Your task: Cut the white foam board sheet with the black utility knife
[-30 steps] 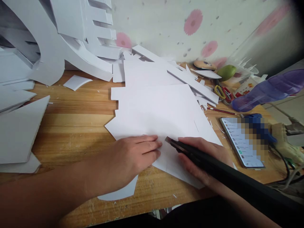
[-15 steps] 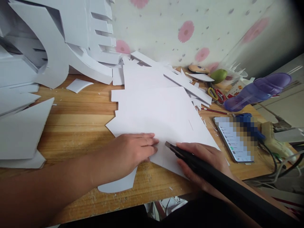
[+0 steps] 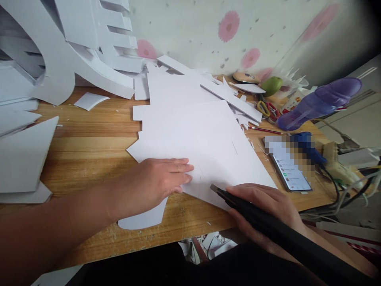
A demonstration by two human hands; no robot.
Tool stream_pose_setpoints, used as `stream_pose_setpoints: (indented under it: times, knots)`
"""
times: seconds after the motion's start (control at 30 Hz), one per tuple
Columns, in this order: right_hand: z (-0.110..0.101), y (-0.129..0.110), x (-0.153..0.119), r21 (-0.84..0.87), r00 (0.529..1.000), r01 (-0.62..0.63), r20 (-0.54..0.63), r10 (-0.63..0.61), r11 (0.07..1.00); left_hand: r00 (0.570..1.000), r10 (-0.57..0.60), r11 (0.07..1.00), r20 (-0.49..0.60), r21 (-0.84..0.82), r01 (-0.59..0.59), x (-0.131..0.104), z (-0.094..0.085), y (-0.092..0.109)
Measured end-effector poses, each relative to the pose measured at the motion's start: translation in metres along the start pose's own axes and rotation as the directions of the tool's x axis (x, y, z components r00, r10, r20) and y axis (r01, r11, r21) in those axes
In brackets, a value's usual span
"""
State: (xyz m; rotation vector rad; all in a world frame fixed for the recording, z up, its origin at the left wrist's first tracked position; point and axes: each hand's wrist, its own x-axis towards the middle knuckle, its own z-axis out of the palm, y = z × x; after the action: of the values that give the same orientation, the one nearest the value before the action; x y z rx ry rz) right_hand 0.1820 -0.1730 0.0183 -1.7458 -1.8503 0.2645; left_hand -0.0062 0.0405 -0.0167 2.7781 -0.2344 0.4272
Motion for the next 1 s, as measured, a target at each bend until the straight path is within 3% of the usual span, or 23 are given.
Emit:
stream_pose_setpoints:
  times: [0.17,0.43,0.57,0.67,0.77,1.0]
  knots:
    - [-0.007,-0.005,-0.011,-0.058,1.000,0.022,0.006,-0.021,0.998,0.999,-0.032,0.999,0.038,0.006,0.032,-0.002,-0.001,0.000]
    - [-0.019,-0.013,-0.020,-0.092,0.999,0.034,0.002,-0.034,0.995,0.999,-0.034,0.999,0.012,0.002,0.034,-0.003,0.002,-0.003]
    - [-0.032,-0.011,-0.030,-0.135,0.991,-0.124,-0.073,0.115,0.983,1.000,-0.001,1.000,-0.002,0.017,0.001,-0.002,0.003,-0.001]
    - [-0.037,-0.011,-0.026,-0.082,0.953,-0.277,-0.150,0.263,0.957,0.999,0.035,0.999,-0.019,0.038,-0.034,-0.001,0.002,0.002]
    - [-0.027,-0.011,-0.010,-0.044,0.924,-0.343,-0.194,0.329,0.938,0.999,0.042,0.998,-0.026,0.049,-0.041,0.000,0.000,0.003]
    - [0.012,0.006,0.028,0.032,0.961,-0.202,-0.187,0.204,0.979,0.997,0.075,0.996,-0.013,0.048,-0.074,-0.003,0.000,0.002]
